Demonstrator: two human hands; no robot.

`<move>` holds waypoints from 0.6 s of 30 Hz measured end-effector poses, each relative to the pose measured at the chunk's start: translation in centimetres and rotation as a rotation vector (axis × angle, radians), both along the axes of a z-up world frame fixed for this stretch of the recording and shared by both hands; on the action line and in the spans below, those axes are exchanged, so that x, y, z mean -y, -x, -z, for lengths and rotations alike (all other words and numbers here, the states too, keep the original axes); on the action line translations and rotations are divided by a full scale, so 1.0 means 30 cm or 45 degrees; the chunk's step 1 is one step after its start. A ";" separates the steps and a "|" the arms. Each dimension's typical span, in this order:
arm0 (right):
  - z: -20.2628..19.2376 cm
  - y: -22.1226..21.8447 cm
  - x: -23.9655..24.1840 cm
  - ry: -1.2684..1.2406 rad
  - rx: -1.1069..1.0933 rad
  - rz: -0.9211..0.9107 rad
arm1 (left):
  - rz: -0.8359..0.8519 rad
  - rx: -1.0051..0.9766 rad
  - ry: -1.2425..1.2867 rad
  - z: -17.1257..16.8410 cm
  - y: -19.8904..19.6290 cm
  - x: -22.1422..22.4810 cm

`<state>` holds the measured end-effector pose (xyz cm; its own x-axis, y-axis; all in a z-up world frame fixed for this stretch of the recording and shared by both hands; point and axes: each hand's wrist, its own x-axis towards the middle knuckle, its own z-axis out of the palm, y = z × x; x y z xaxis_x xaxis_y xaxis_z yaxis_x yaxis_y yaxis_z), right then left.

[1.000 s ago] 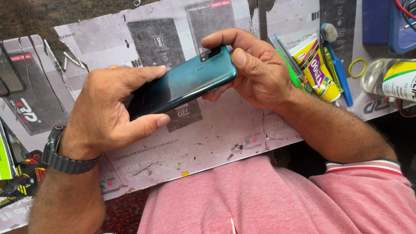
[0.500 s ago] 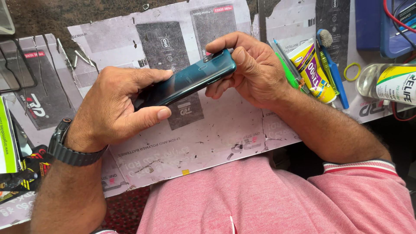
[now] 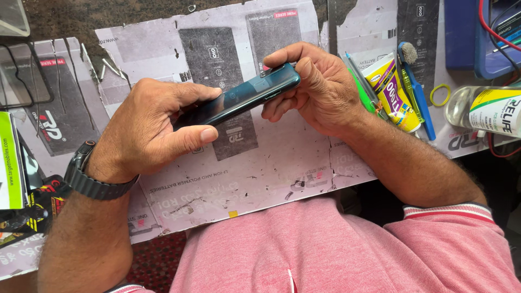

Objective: The person uses a metal prying tool to carefully separate the back cover of a smartphone from its frame. They work along the edges of the device, inserting the tool into the seam to release the internal clips. After prying around the perimeter, they lift the back cover off and inspect the phone's interior and the removed cover.

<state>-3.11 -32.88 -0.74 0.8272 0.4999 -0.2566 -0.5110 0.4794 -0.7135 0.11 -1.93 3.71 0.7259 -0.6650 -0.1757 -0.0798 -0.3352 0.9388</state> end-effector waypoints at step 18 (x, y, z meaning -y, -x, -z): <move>0.003 -0.003 0.007 0.073 0.097 -0.029 | -0.008 0.054 0.005 0.018 0.007 -0.001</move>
<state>-3.02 -33.09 -0.85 0.8340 0.5051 -0.2219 -0.4644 0.4255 -0.7767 -0.10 -1.90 3.15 0.7365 -0.6613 -0.1422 -0.1174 -0.3320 0.9360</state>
